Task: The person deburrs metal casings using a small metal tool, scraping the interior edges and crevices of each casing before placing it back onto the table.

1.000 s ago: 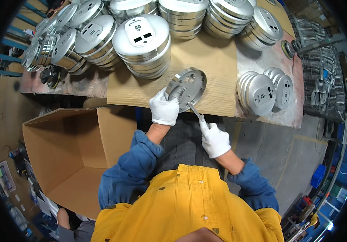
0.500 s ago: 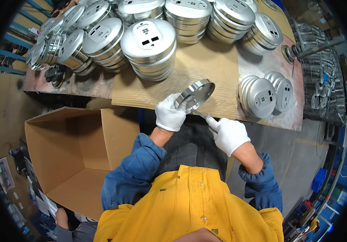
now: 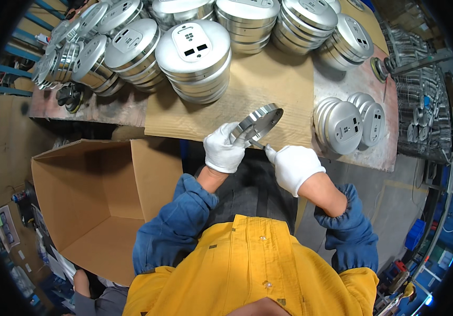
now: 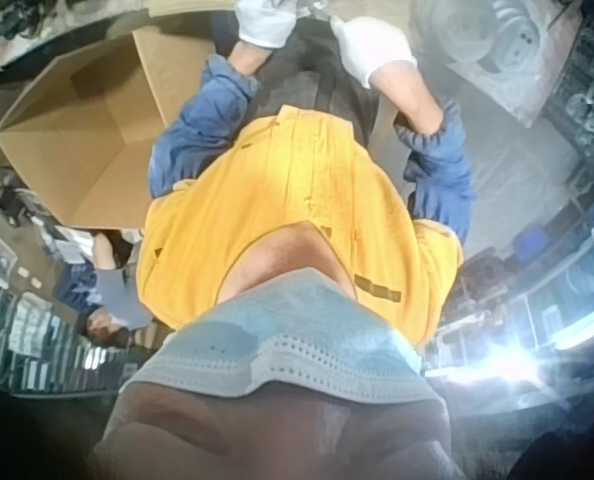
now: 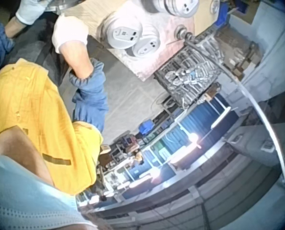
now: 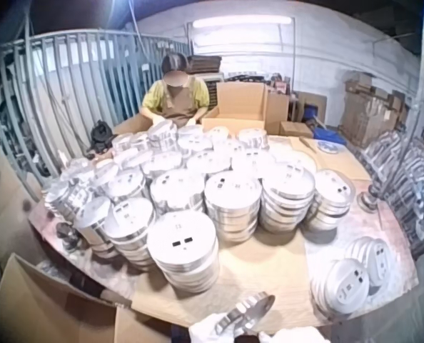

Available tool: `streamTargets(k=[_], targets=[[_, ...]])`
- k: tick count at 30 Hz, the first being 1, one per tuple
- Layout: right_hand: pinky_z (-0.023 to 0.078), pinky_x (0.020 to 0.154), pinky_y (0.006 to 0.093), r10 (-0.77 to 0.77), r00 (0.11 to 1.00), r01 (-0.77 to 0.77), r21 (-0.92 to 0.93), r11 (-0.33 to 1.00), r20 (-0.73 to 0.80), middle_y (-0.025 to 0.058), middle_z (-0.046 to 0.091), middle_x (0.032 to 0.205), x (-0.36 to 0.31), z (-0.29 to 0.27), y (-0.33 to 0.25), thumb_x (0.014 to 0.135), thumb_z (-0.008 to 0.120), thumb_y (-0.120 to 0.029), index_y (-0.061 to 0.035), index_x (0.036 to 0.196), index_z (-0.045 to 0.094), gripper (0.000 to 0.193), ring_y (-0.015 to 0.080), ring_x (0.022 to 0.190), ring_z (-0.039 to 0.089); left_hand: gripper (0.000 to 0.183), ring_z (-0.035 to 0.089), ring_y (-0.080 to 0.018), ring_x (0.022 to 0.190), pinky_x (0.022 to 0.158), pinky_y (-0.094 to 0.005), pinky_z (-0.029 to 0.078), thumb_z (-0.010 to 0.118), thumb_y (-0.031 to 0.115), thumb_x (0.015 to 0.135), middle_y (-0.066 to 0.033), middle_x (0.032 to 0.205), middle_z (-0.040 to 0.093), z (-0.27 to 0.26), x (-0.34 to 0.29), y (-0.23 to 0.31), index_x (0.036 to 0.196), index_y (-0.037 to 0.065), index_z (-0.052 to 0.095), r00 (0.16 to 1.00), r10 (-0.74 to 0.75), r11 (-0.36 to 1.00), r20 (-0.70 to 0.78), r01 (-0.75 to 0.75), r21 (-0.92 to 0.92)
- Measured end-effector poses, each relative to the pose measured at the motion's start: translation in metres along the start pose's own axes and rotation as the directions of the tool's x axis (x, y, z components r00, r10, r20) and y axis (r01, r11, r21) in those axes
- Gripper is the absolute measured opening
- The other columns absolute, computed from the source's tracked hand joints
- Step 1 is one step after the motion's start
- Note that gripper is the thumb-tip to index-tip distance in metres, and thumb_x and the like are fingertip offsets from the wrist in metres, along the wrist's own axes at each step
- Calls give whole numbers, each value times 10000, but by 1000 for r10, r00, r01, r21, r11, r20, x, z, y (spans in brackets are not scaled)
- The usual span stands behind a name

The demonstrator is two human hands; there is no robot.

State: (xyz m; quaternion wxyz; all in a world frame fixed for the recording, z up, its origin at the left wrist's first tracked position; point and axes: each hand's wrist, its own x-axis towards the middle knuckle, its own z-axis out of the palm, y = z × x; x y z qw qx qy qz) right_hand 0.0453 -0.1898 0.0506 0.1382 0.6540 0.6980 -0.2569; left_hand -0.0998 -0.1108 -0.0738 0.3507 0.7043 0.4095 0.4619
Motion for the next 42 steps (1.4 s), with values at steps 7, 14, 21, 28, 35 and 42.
streamTargets(k=[7,14,21,28,35,42], targets=[[502,526,406,48,972,-40,38,998,-232,155,580,733,-8,48,-11,840,471,-111,-29,1250,529,422,297,585,616,161,592,-55,606,548,-243,484,719,112,825,-62,729,678,3,-1,4,907,-20,678,947,-314,937,-71,296,-186],[496,493,362,147,807,-84,135,987,-572,86,555,725,7,140,-3,815,579,-86,-148,1366,450,569,265,529,580,303,623,-122,797,723,-276,485,707,162,844,-97,898,699,-2,7,8,1010,-79,630,876,-479,859,-52,455,-236],[411,439,210,801,588,311,945,-100,-109,15,582,726,25,93,-13,814,646,-3,-49,1401,388,643,60,502,473,290,609,-128,844,775,-271,472,687,164,860,-107,969,688,10,1,6,1042,-57,638,783,-622,709,7,566,-421],[432,458,195,793,546,374,926,59,-271,22,596,772,50,87,26,819,656,-31,-50,1365,447,585,47,526,498,352,598,-121,775,699,-263,490,705,208,850,-102,902,676,-10,22,8,1001,-101,628,844,-476,768,246,535,-351],[475,709,219,699,429,406,814,416,-572,13,633,871,57,78,44,835,666,-35,-53,1318,512,507,63,726,535,211,610,-105,661,637,-266,492,738,128,778,-124,775,693,-2,43,11,930,-11,689,860,-401,909,316,331,252],[489,670,430,325,766,-36,467,883,-555,184,607,788,-20,53,35,831,595,-155,-126,1258,522,434,374,729,605,154,611,-223,582,588,-303,483,737,165,785,-130,706,655,4,24,-1,841,33,683,960,-262,959,96,270,-84]])
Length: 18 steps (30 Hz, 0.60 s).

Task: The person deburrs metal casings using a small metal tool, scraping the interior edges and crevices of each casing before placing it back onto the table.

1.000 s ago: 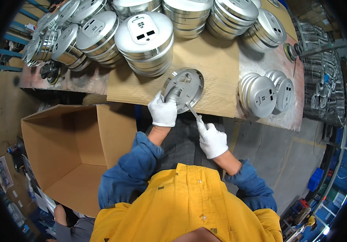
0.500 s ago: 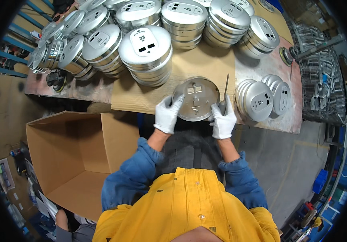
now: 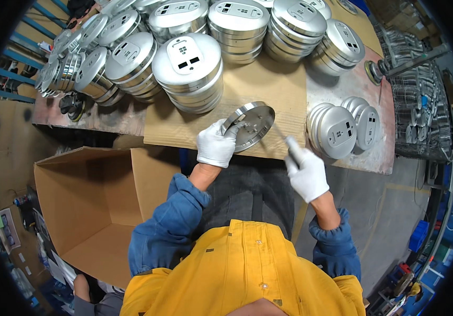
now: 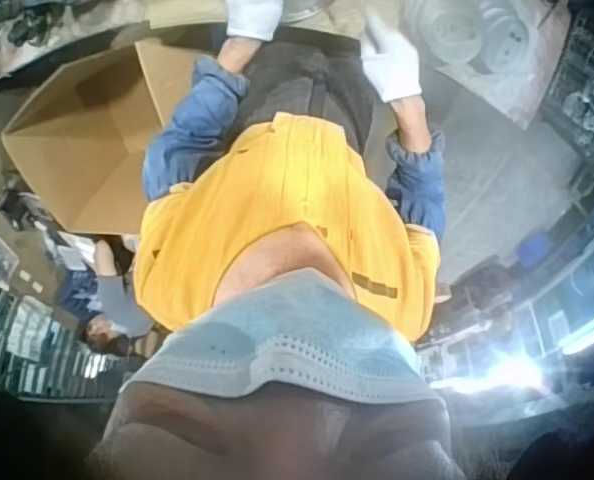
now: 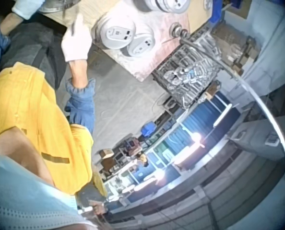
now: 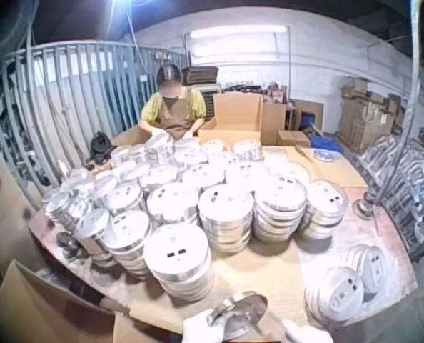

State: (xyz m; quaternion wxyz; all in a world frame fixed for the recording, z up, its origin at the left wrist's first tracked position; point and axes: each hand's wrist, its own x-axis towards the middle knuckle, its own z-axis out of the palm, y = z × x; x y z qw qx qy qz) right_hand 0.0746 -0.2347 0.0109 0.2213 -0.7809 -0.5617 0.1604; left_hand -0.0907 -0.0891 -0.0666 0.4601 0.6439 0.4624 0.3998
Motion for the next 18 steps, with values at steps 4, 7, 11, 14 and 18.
streamTargets(k=[4,7,11,14,18], targets=[[502,628,429,6,972,44,-209,977,234,163,615,785,-7,-14,-30,859,562,-214,-144,1250,530,399,354,689,620,168,627,-280,613,576,-330,490,746,170,751,-132,707,645,2,-2,-2,843,47,678,993,122,983,-13,-118,142],[502,606,427,60,935,59,-321,945,349,154,620,783,-3,-10,-37,878,531,-229,-148,1232,554,364,338,672,630,172,630,-290,618,568,-340,494,750,155,722,-127,708,641,1,-4,-2,845,60,676,979,203,959,-17,-195,204],[501,592,426,45,915,111,-357,927,402,156,624,783,2,-3,-38,890,500,-225,-136,1212,571,341,326,678,641,169,622,-285,607,564,-348,497,751,142,705,-104,705,638,0,-7,5,837,72,671,965,262,941,-20,-251,226],[501,585,427,28,912,133,-358,924,410,159,624,786,5,1,-37,891,491,-217,-118,1204,571,338,323,671,642,172,622,-286,612,563,-350,496,752,143,703,-95,707,639,-1,-8,7,838,74,670,974,224,943,3,-218,253],[500,581,433,-15,905,178,-346,921,425,171,633,782,10,0,-38,875,479,-173,-77,1179,577,333,336,673,641,177,629,-280,621,567,-345,497,756,149,702,-98,712,641,-2,-9,10,836,76,668,971,239,934,2,-230,272]])
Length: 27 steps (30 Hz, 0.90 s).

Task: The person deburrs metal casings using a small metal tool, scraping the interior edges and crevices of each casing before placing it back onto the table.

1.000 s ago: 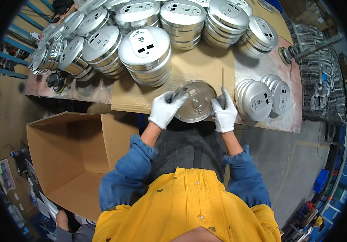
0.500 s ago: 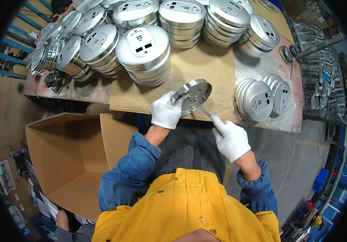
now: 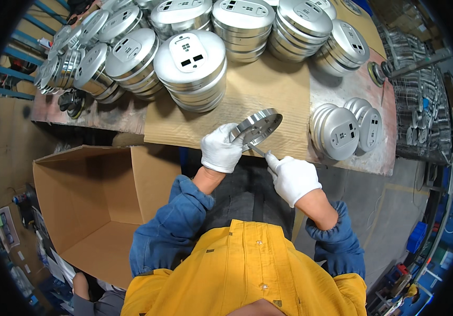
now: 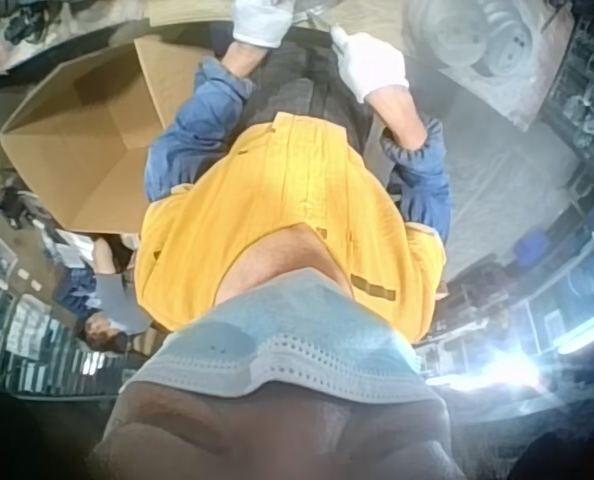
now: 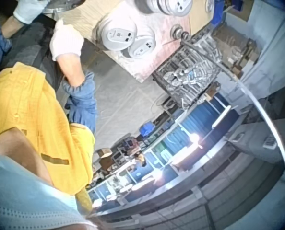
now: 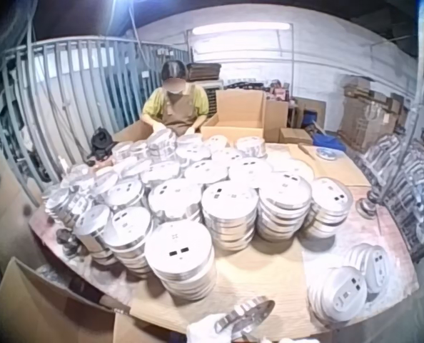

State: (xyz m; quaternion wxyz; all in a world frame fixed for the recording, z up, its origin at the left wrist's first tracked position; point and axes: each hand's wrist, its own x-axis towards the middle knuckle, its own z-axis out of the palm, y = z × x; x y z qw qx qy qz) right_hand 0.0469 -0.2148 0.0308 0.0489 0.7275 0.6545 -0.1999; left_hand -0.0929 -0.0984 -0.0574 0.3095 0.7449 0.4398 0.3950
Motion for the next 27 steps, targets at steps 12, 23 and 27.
streamTargets(k=[12,23,27], targets=[[525,596,432,1,1000,-1,19,1000,10,173,607,755,-1,16,-15,811,507,-120,-22,1254,530,455,343,637,635,193,621,-249,585,544,-307,480,753,122,721,-115,664,613,13,-8,-23,867,28,667,985,-164,969,-45,153,-194],[496,618,443,104,983,-64,244,968,-153,130,603,773,-13,48,15,898,528,-266,-249,1273,523,375,348,666,609,145,645,-207,660,632,-295,488,700,99,807,-137,774,672,8,-3,-18,898,-8,667,971,-239,925,-33,217,-312],[495,624,440,60,996,-65,75,995,73,152,628,776,-10,6,5,906,504,-253,-192,1242,548,345,337,704,630,161,619,-259,605,583,-314,482,733,135,782,-134,726,643,7,-8,-16,874,20,669,988,-153,951,-28,140,-276]])
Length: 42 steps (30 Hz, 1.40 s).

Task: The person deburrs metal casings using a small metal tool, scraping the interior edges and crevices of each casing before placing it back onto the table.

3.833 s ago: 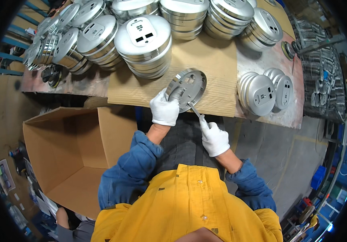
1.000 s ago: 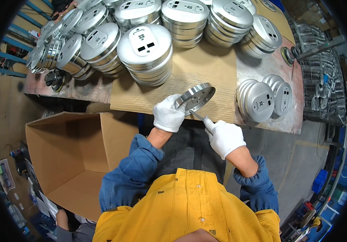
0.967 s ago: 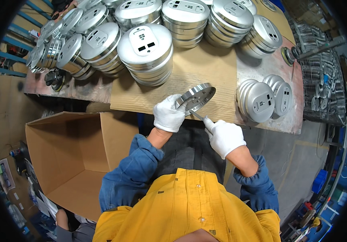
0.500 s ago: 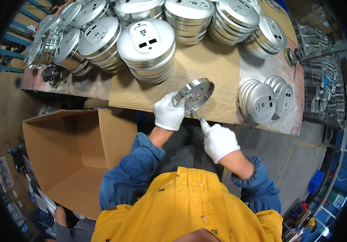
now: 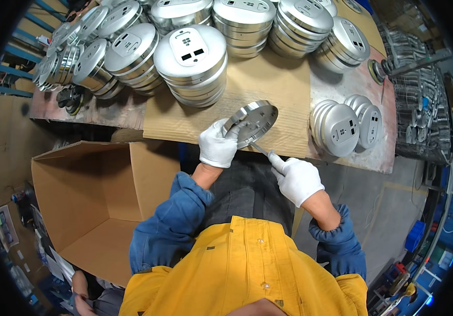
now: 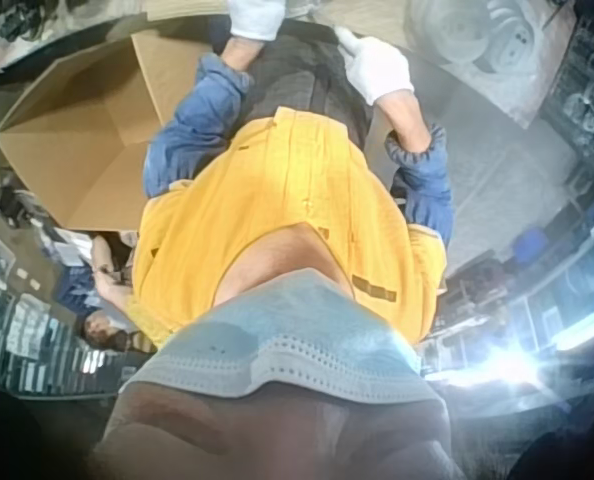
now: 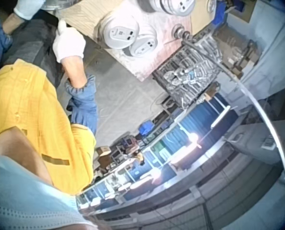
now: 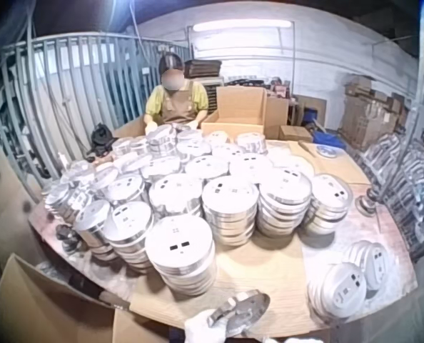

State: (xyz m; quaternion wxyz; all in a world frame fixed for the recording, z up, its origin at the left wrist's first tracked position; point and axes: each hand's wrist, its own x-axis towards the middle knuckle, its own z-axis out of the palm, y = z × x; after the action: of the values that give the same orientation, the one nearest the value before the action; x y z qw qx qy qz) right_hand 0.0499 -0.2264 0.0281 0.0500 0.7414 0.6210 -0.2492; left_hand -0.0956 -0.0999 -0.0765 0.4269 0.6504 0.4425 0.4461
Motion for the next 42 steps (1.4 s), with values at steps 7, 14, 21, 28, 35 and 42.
streamTargets(k=[7,14,21,28,35,42], targets=[[480,607,433,-54,998,54,-36,998,-13,156,630,747,9,-4,-5,893,520,-220,-141,1227,565,346,345,689,619,199,591,-242,549,543,-322,478,754,182,757,-105,705,636,-4,0,11,867,42,667,993,116,987,34,-119,111],[499,606,447,-140,988,144,-61,988,71,174,648,777,22,-24,-10,850,494,-140,-63,1183,566,350,351,694,636,212,591,-230,536,531,-311,484,760,201,751,-93,707,639,-5,0,3,846,40,660,978,207,966,36,-210,149],[518,625,440,-101,985,114,-88,990,138,200,651,768,23,-19,-20,811,489,-96,-29,1205,558,405,355,699,645,220,590,-204,540,552,-288,477,755,180,767,-117,691,637,0,-4,-5,877,13,663,998,58,996,-31,-56,73],[503,529,419,34,970,-33,9,999,-239,155,565,721,0,87,-17,824,508,-112,-118,1360,450,539,316,576,607,202,607,-126,619,598,-267,481,715,117,810,-123,752,679,5,0,4,898,-53,647,990,-103,995,-101,103,-6],[467,604,232,464,692,180,755,630,-553,56,594,722,19,108,-2,812,671,-9,-52,1413,366,675,90,584,522,282,605,-109,742,699,-277,482,717,177,831,-89,851,699,4,-3,6,969,-60,650,926,-369,924,-78,356,-140],[381,421,199,695,706,178,984,9,-134,28,580,773,47,62,-17,816,659,-6,-36,1406,373,656,50,489,450,303,583,-95,736,681,-252,474,701,200,852,-64,873,685,7,-14,18,1024,-45,655,909,-404,845,102,414,-340]])
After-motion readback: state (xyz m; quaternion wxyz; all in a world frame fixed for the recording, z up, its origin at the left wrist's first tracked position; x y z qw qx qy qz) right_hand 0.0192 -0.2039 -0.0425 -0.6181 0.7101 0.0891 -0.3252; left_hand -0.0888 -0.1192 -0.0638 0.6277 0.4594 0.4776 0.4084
